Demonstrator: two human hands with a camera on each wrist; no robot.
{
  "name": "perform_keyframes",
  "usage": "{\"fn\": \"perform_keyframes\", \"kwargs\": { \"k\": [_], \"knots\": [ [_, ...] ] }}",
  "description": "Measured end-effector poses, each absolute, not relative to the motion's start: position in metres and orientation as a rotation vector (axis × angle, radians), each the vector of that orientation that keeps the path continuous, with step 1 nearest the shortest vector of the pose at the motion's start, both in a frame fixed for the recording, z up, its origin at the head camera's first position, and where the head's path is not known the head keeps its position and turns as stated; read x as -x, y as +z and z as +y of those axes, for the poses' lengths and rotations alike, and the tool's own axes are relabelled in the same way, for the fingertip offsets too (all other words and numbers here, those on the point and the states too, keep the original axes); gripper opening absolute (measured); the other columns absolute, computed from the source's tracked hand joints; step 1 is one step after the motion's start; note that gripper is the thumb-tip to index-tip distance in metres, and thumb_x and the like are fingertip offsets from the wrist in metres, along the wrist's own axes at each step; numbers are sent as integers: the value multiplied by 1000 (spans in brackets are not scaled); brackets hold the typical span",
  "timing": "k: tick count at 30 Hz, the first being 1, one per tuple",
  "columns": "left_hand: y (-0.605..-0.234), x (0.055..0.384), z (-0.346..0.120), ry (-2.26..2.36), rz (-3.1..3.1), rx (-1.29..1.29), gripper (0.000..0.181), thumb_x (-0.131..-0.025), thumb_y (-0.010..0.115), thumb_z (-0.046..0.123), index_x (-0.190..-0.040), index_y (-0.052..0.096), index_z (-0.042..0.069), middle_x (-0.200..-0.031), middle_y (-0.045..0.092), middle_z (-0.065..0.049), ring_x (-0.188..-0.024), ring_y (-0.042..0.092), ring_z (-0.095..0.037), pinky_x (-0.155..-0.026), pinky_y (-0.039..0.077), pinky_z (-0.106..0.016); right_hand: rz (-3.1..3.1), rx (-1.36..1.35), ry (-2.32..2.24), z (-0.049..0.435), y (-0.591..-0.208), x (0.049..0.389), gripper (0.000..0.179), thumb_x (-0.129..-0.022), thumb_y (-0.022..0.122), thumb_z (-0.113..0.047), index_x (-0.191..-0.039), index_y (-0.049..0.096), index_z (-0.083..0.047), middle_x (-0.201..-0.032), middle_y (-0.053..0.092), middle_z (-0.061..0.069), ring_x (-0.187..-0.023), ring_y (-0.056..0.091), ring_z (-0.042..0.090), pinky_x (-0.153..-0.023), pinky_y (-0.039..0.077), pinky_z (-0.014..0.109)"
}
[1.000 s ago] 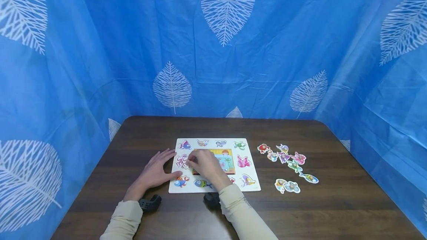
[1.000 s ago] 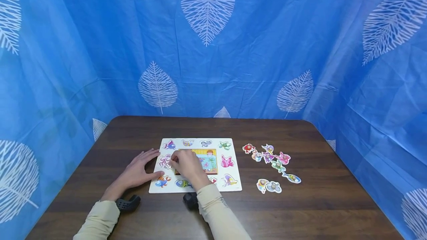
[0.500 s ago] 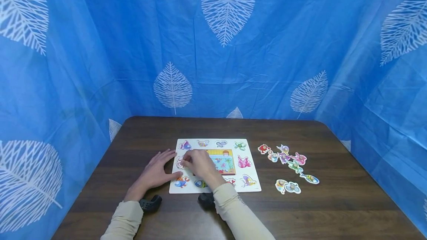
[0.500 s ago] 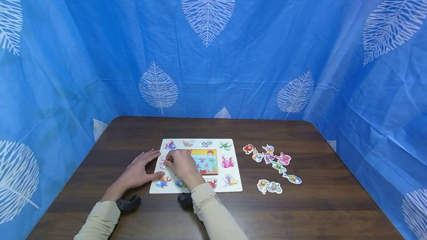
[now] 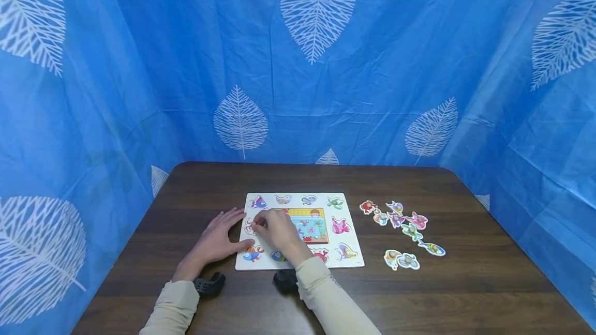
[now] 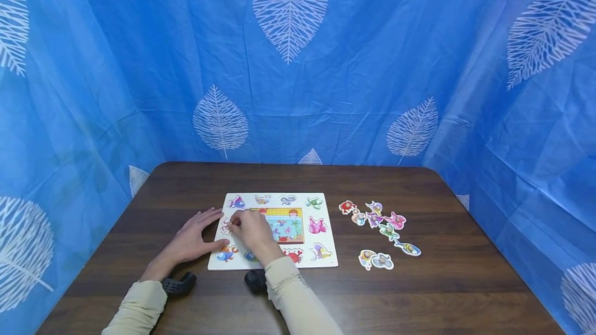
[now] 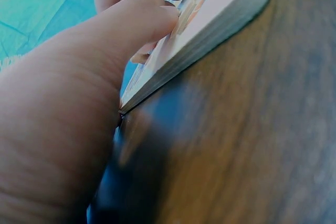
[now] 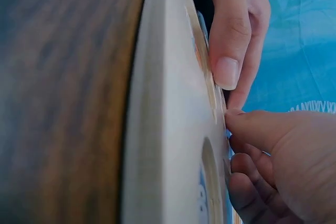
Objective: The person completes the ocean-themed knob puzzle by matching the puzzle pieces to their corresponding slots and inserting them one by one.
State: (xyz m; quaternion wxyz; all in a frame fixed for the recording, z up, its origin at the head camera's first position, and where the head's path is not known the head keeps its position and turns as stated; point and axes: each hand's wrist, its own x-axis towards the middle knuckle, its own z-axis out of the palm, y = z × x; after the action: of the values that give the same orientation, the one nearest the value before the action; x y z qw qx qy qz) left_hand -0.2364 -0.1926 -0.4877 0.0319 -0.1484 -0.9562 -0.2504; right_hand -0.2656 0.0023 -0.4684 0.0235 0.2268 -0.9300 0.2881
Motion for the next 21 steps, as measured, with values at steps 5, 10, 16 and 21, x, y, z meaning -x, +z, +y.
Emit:
{"fn": "perform_keyframes", "kwargs": {
  "k": [5, 10, 16, 21],
  "knots": [
    [-488, 237, -193, -762, -2951, 440, 86, -86, 76, 59, -148, 54, 5, -157, 48, -19, -150, 37, -41, -123, 25, -64, -2866, -726, 895, 6, -469, 263, 15, -94, 78, -22, -106, 80, -16, -92, 77, -6, -75, 62, 2, -70, 50, 18],
    [-490, 239, -192, -788, -2951, 439, 87, -86, 75, 60, -150, 52, 6, -159, 47, -17, -151, 35, -40, -124, 24, -63, -2862, -762, 892, 13, -468, 262, 19, -94, 78, -24, -111, 80, -16, -96, 78, -7, -76, 62, 1, -69, 51, 18],
    [-491, 240, -192, -775, -2948, 445, 87, -86, 76, 59, -150, 52, 6, -159, 46, -17, -151, 35, -40, -124, 23, -63, -2840, -759, 998, 24, -467, 265, 19, -95, 76, -26, -111, 80, -16, -94, 78, -7, -73, 59, 0, -67, 50, 17],
    [-490, 239, -192, -761, -2961, 450, 89, -85, 76, 60, -150, 51, 6, -158, 47, -18, -151, 35, -41, -123, 24, -65, -2794, -719, 1102, 36, -466, 269, 19, -96, 76, -24, -111, 80, -15, -96, 78, -4, -72, 58, 2, -63, 48, 18]
  ]
}}
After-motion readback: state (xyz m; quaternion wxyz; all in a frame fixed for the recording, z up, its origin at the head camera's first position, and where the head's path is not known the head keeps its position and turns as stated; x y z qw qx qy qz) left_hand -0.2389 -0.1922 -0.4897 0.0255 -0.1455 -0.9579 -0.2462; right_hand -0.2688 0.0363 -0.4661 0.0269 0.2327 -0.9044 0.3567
